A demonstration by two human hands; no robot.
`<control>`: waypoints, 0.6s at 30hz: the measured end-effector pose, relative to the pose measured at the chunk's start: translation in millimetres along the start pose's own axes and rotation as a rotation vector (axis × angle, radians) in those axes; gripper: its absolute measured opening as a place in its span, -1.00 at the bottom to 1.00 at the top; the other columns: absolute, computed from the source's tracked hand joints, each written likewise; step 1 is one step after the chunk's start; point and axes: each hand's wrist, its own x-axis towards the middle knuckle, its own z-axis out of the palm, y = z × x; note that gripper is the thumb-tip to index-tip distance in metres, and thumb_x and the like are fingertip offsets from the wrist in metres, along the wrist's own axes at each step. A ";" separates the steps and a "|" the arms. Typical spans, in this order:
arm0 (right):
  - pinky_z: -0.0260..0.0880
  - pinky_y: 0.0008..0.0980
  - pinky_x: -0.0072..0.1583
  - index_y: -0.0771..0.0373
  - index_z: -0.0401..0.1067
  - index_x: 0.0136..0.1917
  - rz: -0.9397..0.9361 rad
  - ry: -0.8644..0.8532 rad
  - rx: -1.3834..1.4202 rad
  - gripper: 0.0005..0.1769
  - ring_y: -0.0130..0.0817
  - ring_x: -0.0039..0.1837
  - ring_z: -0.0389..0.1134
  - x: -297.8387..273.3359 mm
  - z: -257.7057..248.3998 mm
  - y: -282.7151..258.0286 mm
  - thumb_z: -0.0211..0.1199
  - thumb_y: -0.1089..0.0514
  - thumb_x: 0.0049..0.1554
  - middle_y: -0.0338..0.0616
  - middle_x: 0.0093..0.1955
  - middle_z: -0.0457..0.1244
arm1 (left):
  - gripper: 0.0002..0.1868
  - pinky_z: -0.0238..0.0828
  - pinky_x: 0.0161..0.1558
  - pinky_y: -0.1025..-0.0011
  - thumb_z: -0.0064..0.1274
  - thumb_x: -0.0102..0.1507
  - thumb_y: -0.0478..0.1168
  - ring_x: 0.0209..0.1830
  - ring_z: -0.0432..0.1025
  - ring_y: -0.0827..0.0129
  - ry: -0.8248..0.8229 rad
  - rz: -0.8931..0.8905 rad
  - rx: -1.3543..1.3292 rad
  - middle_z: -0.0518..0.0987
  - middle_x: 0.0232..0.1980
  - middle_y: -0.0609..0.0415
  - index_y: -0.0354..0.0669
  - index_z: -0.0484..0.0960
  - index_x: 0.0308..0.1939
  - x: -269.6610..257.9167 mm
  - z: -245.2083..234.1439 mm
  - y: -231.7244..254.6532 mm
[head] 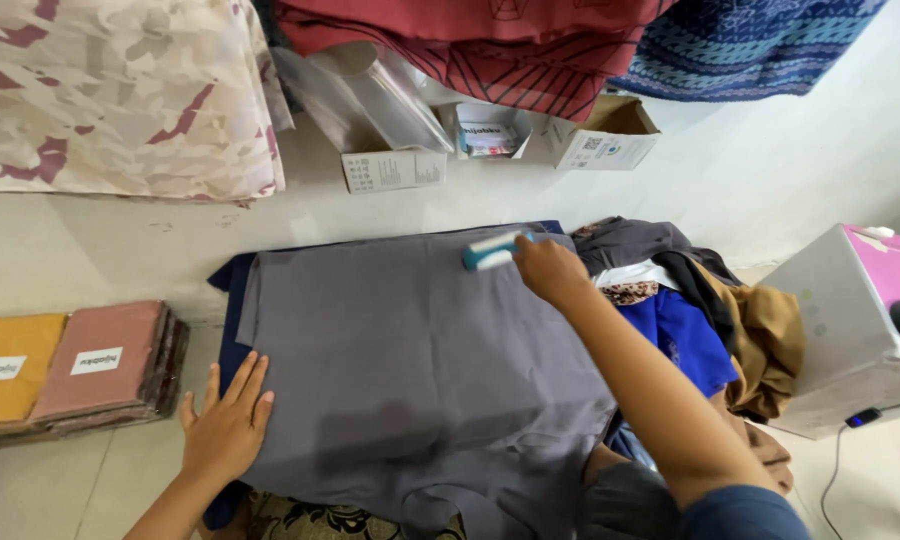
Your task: A person is cleaning a grey hijab with a lint roller and then folding it neatly on a blue mat in a sorting area.
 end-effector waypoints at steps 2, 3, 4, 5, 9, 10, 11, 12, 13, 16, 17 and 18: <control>0.50 -0.17 0.00 0.21 0.55 0.00 -0.288 0.111 -0.138 -0.76 -0.09 -0.09 0.45 -28.8 -7.9 19.9 0.08 0.15 0.20 -0.23 0.16 0.36 | -0.29 -0.25 0.47 -0.23 -0.76 0.35 0.33 0.69 -0.22 0.13 0.004 -0.006 0.014 -0.12 0.67 0.59 0.46 -0.12 0.60 0.6 3.5 -0.2; 0.50 -0.17 0.00 0.21 0.55 0.00 -0.282 0.103 -0.145 -0.76 -0.09 -0.09 0.45 -51.8 -20.2 24.6 0.08 0.15 0.20 -0.23 0.16 0.36 | -0.29 -0.25 0.47 -0.23 -0.76 0.35 0.33 0.69 -0.22 0.13 -0.001 0.001 0.007 -0.12 0.67 0.59 0.46 -0.12 0.60 0.3 3.7 -0.6; 0.47 -0.06 -0.06 0.18 0.48 0.01 -0.202 -0.004 -0.079 -0.78 0.00 -0.16 0.46 -75.0 -32.8 28.7 0.09 0.08 0.21 -0.09 -0.06 0.38 | -0.30 -0.25 0.47 -0.24 -0.72 0.36 0.32 0.68 -0.21 0.12 0.003 0.001 0.009 -0.11 0.67 0.58 0.45 -0.12 0.60 -0.1 3.9 -1.0; 0.44 0.05 -0.12 0.15 0.42 0.02 -0.120 -0.107 -0.014 -0.78 0.10 -0.22 0.46 -97.1 -46.5 32.7 0.09 0.01 0.22 0.04 -0.28 0.40 | -0.30 -0.25 0.47 -0.24 -0.68 0.36 0.31 0.68 -0.19 0.11 0.011 0.001 0.011 -0.10 0.67 0.58 0.44 -0.12 0.60 1.0 3.5 -1.2; 0.48 -0.15 -0.12 0.06 0.52 0.06 -0.091 -0.306 -0.036 -0.73 -0.14 -0.24 0.51 -164.1 -94.1 37.0 0.06 -0.02 0.24 -0.18 -0.19 0.47 | -0.30 -0.27 0.48 -0.22 -0.70 0.35 0.31 0.69 -0.23 0.12 -0.048 -0.015 -0.001 -0.14 0.68 0.59 0.47 -0.15 0.60 2.6 1.9 -1.1; 0.48 -0.14 -0.04 -0.04 0.51 0.16 0.010 -0.354 -0.075 -0.69 -0.11 -0.14 0.51 -172.2 -102.2 37.5 0.05 -0.06 0.25 -0.22 -0.11 0.48 | -0.29 -0.28 0.48 -0.23 -0.73 0.34 0.33 0.70 -0.24 0.12 -0.056 -0.017 -0.003 -0.15 0.68 0.61 0.48 -0.14 0.60 2.6 3.4 -1.2; 0.48 -0.13 0.05 -0.14 0.51 0.25 0.111 -0.399 -0.111 -0.63 -0.08 -0.05 0.51 -179.6 -109.7 37.2 0.03 -0.11 0.26 -0.26 -0.03 0.48 | -0.28 -0.28 0.49 -0.23 -0.75 0.34 0.36 0.70 -0.25 0.11 -0.064 -0.019 -0.001 -0.16 0.68 0.62 0.48 -0.13 0.59 3.4 3.5 -2.8; 0.48 -0.13 0.05 -0.14 0.51 0.25 0.113 -0.394 -0.114 -0.63 -0.08 -0.05 0.51 -172.0 -91.7 52.7 0.03 -0.11 0.26 -0.26 -0.03 0.48 | -0.28 -0.28 0.49 -0.23 -0.75 0.34 0.36 0.70 -0.25 0.11 -0.059 -0.017 -0.004 -0.16 0.68 0.62 0.48 -0.13 0.59 3.4 3.7 -2.0; 0.48 -0.15 -0.06 -0.06 0.45 0.12 -0.015 -0.296 -0.180 -0.75 -0.13 -0.17 0.49 -164.2 -72.5 68.0 0.02 -0.05 0.26 -0.25 -0.15 0.45 | -0.28 -0.26 0.50 -0.21 -0.75 0.34 0.35 0.70 -0.24 0.13 -0.055 -0.024 0.004 -0.16 0.68 0.63 0.49 -0.14 0.59 3.1 4.1 -2.0; 0.48 -0.10 -0.19 0.10 0.36 0.00 -0.060 -0.082 -0.212 -0.82 -0.10 -0.28 0.47 -129.4 -36.4 76.4 0.00 0.03 0.27 -0.14 -0.26 0.42 | -0.29 -0.23 0.50 -0.18 -0.72 0.34 0.34 0.69 -0.19 0.14 0.007 -0.018 0.027 -0.13 0.67 0.65 0.49 -0.12 0.59 4.6 15.1 -4.2; 0.48 -0.03 -0.21 0.18 0.33 0.01 0.020 0.023 -0.175 -0.81 -0.01 -0.27 0.47 -116.8 -26.3 71.7 -0.01 0.05 0.27 -0.04 -0.25 0.42 | -0.29 -0.22 0.49 -0.17 -0.69 0.34 0.34 0.68 -0.16 0.13 0.055 -0.007 0.044 -0.11 0.67 0.65 0.48 -0.10 0.59 3.7 20.5 -6.9; 0.48 -0.03 -0.21 0.18 0.33 0.01 0.021 0.024 -0.172 -0.81 -0.01 -0.27 0.47 -98.4 -15.9 71.5 -0.01 0.05 0.27 -0.04 -0.25 0.42 | -0.29 -0.22 0.49 -0.17 -0.69 0.34 0.34 0.68 -0.16 0.13 0.055 -0.007 0.048 -0.11 0.67 0.65 0.48 -0.10 0.59 5.1 14.8 -5.7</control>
